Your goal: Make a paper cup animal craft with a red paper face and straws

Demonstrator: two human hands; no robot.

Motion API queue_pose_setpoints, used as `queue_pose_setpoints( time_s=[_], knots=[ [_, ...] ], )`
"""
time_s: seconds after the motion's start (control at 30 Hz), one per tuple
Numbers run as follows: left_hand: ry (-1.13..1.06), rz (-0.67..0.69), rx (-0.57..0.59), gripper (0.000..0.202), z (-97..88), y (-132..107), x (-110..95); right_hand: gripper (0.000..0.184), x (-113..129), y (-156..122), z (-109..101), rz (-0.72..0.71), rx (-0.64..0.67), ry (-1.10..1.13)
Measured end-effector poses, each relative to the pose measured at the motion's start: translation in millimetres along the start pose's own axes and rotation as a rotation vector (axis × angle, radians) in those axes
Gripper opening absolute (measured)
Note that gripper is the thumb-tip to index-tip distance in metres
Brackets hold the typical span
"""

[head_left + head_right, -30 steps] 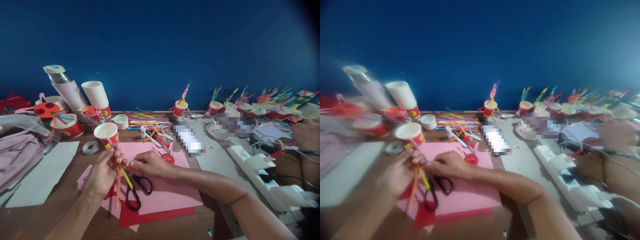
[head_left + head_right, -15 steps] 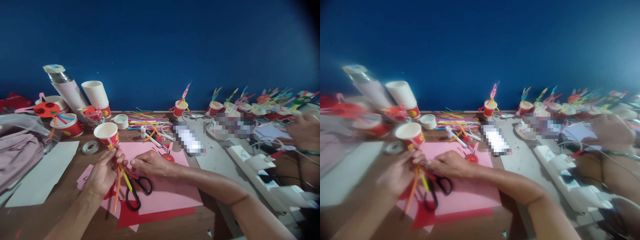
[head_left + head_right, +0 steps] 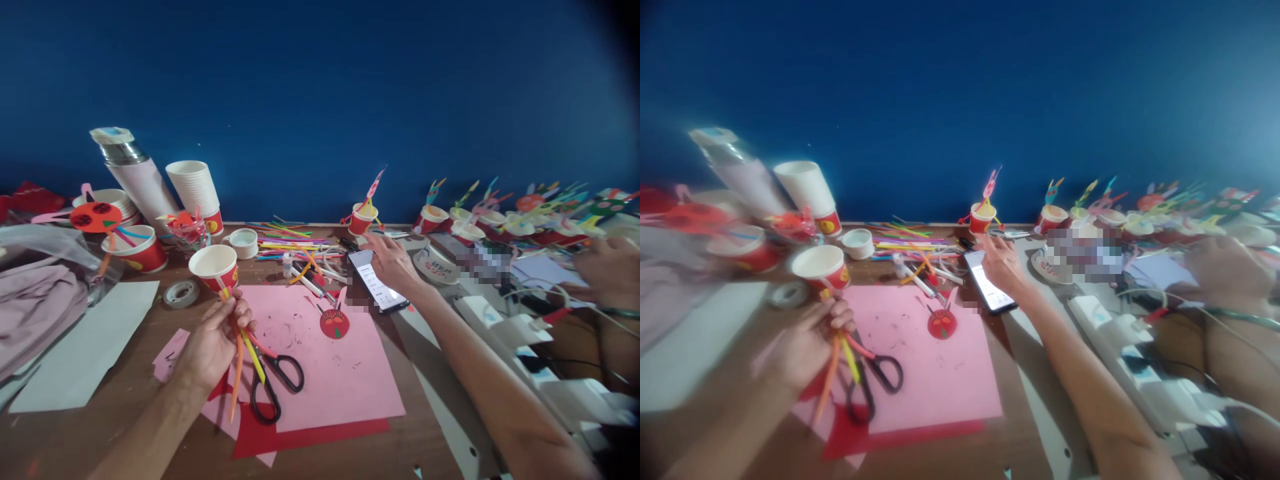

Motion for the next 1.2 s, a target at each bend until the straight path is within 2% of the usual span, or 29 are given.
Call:
queue_pose_setpoints(
  time_s=[0.1, 0.4, 0.57, 0.77, 1.0, 1.1, 1.2],
  knots=[
    [0.001, 0.002, -0.005, 0.019, -2.0, 1.5, 0.1, 0.063, -2.7, -3.3, 15.6, -0.032, 0.067, -0.114],
    [0.005, 0.003, 0.004, 0.017, 0.1, 0.0, -1.5, 0.062, 3.4, -4.7, 24.4, -0.062, 0.177, -0.275],
    [0.014, 0.005, 0.018, 0.017, 3.0, -1.2, -1.6, 0.061, 0.3, 1.8, 5.5, -0.031, 0.092, -0.211],
    [0.02, 0.016, 0.019, 0.018, 1.5, 0.4, -1.2, 0.06, -7.5, 4.8, -7.6, 0.002, 0.071, -0.172],
    [0.027, 0.015, 0.023, 0.018, 4.1, -1.1, -1.7, 0.056, -0.5, 3.4, -32.9, -0.009, -0.057, -0.071],
    [0.028, 0.002, 0.026, 0.017, 4.1, -2.0, -0.2, 0.052, 5.8, 2.4, -45.4, -0.003, -0.111, 0.039],
    [0.026, -0.038, 0.076, 0.015, 9.8, -5.5, 4.7, 0.042, 19.7, 0.3, -54.7, 0.024, -0.114, 0.257]
  ],
)
Point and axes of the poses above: each hand's wrist, its own y-axis towards the middle knuckle, its own z-axis out of the palm, x = y × z, the point moved 10 cm from there along y, towards the middle knuckle, and after that the axes turned 6 degrees about z, right-handed, at the moved point
